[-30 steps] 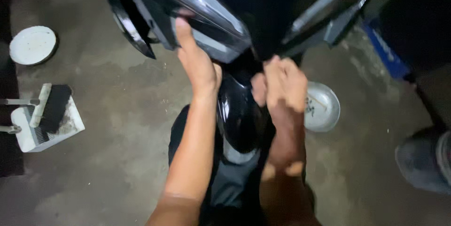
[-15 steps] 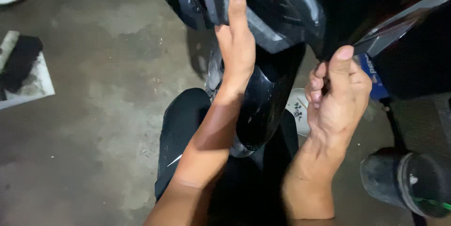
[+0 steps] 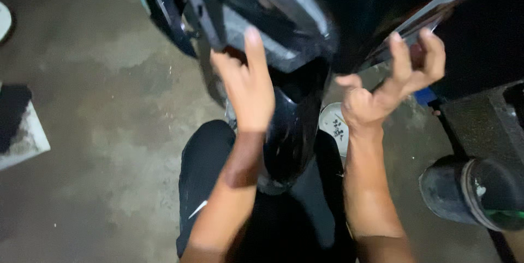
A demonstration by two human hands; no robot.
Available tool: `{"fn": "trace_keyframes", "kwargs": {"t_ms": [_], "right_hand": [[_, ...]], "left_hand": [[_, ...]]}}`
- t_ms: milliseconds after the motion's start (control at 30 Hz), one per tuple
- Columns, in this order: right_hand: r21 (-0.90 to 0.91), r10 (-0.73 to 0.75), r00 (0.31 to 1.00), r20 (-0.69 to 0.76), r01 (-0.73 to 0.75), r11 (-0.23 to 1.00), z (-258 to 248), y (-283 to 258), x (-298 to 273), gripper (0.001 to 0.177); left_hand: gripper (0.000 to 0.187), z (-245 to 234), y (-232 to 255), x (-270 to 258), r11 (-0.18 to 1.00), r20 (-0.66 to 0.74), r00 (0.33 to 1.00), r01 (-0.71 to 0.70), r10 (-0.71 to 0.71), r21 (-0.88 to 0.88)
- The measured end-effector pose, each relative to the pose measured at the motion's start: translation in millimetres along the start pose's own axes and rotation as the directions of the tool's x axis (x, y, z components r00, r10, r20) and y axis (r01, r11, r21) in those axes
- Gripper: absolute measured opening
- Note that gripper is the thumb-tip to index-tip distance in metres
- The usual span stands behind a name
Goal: The person uses a screwdriver and a flashlight to remove screws from the front wheel area of a scooter, then uses their hands to detach and reattach the front plastic fairing panel.
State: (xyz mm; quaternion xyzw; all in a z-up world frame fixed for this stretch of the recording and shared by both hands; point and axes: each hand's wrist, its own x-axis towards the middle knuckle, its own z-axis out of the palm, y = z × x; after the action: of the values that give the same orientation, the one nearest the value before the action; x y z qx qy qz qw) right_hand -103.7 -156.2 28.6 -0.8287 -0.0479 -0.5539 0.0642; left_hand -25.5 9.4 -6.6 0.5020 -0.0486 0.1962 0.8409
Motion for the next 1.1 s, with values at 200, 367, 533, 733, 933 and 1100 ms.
{"fn": "trace_keyframes", "kwargs": {"t_ms": [200,367,533,733,933,1100], "right_hand": [[0.068,-0.136,0.990,0.026,0.134,0.989,19,31,-2,0.081],[0.109,-0.153,0.987,-0.051,0.157,0.982,33,31,-6,0.075],[0.102,-0.207,0.976,-0.062,0.212,0.972,32,42,-10,0.066],[0.103,-0.235,0.960,-0.152,0.252,0.962,49,46,-11,0.057],[0.075,-0.249,0.946,-0.208,0.269,0.960,58,44,-6,0.066],[0.103,-0.242,0.964,-0.113,0.254,0.962,47,51,-14,0.070]], "left_hand": [[0.057,-14,43,-29,0.676,0.497,0.712,-0.676,0.496,0.293],[0.056,3,11,17,0.371,0.591,0.387,-0.916,0.708,0.154],[0.049,4,-2,22,0.400,0.632,0.308,-0.916,0.711,-0.003],[0.051,3,4,33,0.409,0.586,0.293,-0.910,0.755,-0.072],[0.047,7,0,40,0.341,0.535,0.242,-0.935,0.810,-0.095],[0.045,3,0,43,0.362,0.571,0.257,-0.929,0.780,-0.075]]}}
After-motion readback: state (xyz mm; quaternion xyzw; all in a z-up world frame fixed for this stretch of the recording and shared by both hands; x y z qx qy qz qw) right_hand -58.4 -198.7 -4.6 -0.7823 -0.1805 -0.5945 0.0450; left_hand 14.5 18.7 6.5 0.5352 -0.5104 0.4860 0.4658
